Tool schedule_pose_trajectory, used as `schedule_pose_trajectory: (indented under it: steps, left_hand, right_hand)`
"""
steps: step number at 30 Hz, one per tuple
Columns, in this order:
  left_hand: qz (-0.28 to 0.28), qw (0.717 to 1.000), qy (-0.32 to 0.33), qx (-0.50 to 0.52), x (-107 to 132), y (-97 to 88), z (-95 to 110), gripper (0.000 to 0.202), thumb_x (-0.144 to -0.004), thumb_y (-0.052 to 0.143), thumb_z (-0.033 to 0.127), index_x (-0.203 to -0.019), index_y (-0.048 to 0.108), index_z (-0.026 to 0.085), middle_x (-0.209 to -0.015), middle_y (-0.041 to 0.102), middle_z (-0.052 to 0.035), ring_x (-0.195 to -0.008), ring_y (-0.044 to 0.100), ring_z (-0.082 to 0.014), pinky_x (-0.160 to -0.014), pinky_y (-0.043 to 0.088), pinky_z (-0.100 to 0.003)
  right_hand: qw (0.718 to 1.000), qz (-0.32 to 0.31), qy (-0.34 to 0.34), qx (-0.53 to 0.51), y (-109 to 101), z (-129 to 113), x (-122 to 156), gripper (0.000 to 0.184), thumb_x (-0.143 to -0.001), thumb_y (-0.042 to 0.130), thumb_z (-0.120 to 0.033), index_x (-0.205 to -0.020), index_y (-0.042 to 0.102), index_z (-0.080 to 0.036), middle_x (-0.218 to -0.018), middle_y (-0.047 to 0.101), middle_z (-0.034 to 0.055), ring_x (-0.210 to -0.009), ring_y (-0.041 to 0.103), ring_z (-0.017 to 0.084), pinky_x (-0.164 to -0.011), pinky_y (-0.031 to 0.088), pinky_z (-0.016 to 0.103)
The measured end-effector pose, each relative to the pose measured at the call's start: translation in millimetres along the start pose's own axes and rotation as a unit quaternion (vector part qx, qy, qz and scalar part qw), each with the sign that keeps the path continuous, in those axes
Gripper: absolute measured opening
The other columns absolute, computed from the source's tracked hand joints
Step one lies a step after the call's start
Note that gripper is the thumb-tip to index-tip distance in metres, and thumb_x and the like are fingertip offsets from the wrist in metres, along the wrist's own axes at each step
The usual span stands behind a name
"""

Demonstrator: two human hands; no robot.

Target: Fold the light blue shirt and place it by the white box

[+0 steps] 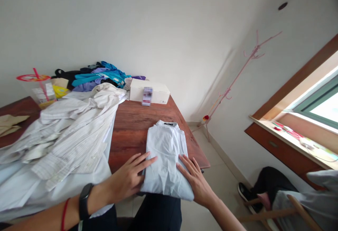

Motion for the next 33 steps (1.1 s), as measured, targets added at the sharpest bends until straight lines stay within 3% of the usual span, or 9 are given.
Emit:
schedule_pose_trajectory:
  steps: [4, 11, 14, 18, 20, 22, 25, 28, 33]
  left_hand:
    - [-0.021, 0.999, 0.031, 0.015, -4, 8.9, -5, 0.026, -0.088, 0.061, 0.011, -0.106, 0.077, 0.022, -0.155, 0.052, -0.0032, -0.141, 0.048, -0.0370, -0.116, 0.036, -0.054]
    - [-0.012, 0.992, -0.034, 0.124, -5, 3.0, -19, 0.033, -0.093, 0.068, 0.025, -0.126, 0.069, 0.023, -0.141, 0.065, -0.0089, -0.140, 0.051, -0.0334, -0.113, 0.040, -0.047]
    - [-0.007, 0.980, -0.097, 0.174, -3, 4.8, -32, 0.036, -0.090, 0.072, 0.032, -0.124, 0.066, 0.021, -0.134, 0.068, -0.0130, -0.129, 0.060, -0.0326, -0.110, 0.044, -0.044]
    - [0.015, 0.938, -0.220, 0.268, -1, 6.7, -59, 0.037, -0.086, 0.074, 0.035, -0.116, 0.057, 0.021, -0.109, 0.072, -0.0069, -0.097, 0.070, -0.0264, -0.086, 0.054, -0.036]
    - [0.027, 0.930, -0.233, 0.284, -6, 0.1, -65, 0.054, -0.082, 0.077, 0.032, -0.127, 0.050, 0.022, -0.119, 0.069, -0.0079, -0.104, 0.068, -0.0273, -0.090, 0.053, -0.038]
    - [0.028, 0.941, -0.212, 0.263, -17, -10.9, -67, 0.089, -0.073, 0.085, 0.031, -0.147, 0.036, 0.024, -0.145, 0.057, -0.0134, -0.126, 0.060, -0.0334, -0.105, 0.047, -0.046]
    - [-0.002, 0.958, -0.162, 0.236, -37, -19.5, -70, 0.118, -0.063, 0.092, 0.036, -0.159, 0.024, 0.026, -0.163, 0.036, -0.0155, -0.143, 0.043, -0.0404, -0.119, 0.033, -0.055]
    - [-0.025, 0.954, -0.134, 0.267, -54, -14.8, -73, 0.105, -0.066, 0.091, 0.044, -0.155, 0.039, 0.023, -0.159, 0.044, -0.0135, -0.145, 0.039, -0.0405, -0.121, 0.029, -0.056]
    - [-0.005, 0.902, -0.133, 0.411, -71, 2.2, -70, 0.039, -0.090, 0.071, 0.045, -0.114, 0.072, 0.015, -0.126, 0.072, -0.0091, -0.118, 0.064, -0.0303, -0.108, 0.047, -0.040]
  right_hand:
    - [0.999, 0.008, -0.039, 0.017, 3, -10, 7, 0.082, -0.087, 0.066, -0.043, -0.161, 0.030, -0.039, -0.172, 0.010, 0.0089, -0.156, 0.012, 0.044, -0.119, 0.014, 0.074]
    - [0.997, -0.015, -0.019, -0.080, 10, -13, 9, 0.062, -0.099, 0.048, -0.046, -0.160, 0.034, -0.039, -0.168, 0.027, 0.0043, -0.156, 0.017, 0.038, -0.121, 0.013, 0.073]
    - [0.993, -0.005, 0.008, -0.120, 1, -15, 3, 0.055, -0.102, 0.045, -0.044, -0.157, 0.039, -0.041, -0.166, 0.034, 0.0022, -0.156, 0.021, 0.035, -0.122, 0.015, 0.071]
    - [0.984, 0.047, 0.006, -0.170, -21, -22, -6, 0.050, -0.104, 0.044, -0.043, -0.154, 0.047, -0.037, -0.162, 0.041, 0.0040, -0.156, 0.023, 0.034, -0.123, 0.016, 0.070]
    - [0.980, 0.070, -0.002, -0.184, -27, -20, -8, 0.049, -0.104, 0.044, -0.042, -0.151, 0.052, -0.032, -0.156, 0.050, 0.0073, -0.153, 0.032, 0.035, -0.124, 0.010, 0.070]
    - [0.974, 0.098, 0.015, -0.202, -31, -8, -6, 0.047, -0.104, 0.046, -0.044, -0.146, 0.058, -0.028, -0.147, 0.060, 0.0102, -0.145, 0.046, 0.035, -0.124, 0.013, 0.068]
    - [0.945, 0.178, 0.104, -0.255, -37, 31, 3, 0.047, -0.098, 0.054, -0.057, -0.125, 0.074, -0.023, -0.125, 0.074, 0.0140, -0.121, 0.066, 0.036, -0.112, 0.045, 0.059]
    - [0.899, 0.216, 0.188, -0.332, -38, 61, 2, 0.052, -0.091, 0.060, -0.067, -0.100, 0.078, -0.019, -0.100, 0.079, 0.0129, -0.101, 0.072, 0.033, -0.093, 0.060, 0.047]
    - [0.843, 0.255, 0.229, -0.414, -52, 70, -29, 0.062, -0.090, 0.057, -0.072, -0.106, 0.075, -0.014, -0.102, 0.078, 0.0122, -0.103, 0.071, 0.031, -0.091, 0.059, 0.040]
Point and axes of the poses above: each hand's wrist, its own x-axis away from the middle knuckle, its own y-axis out of the palm, z = x × y, the point moved 10 cm from there along -x, towards the middle knuckle
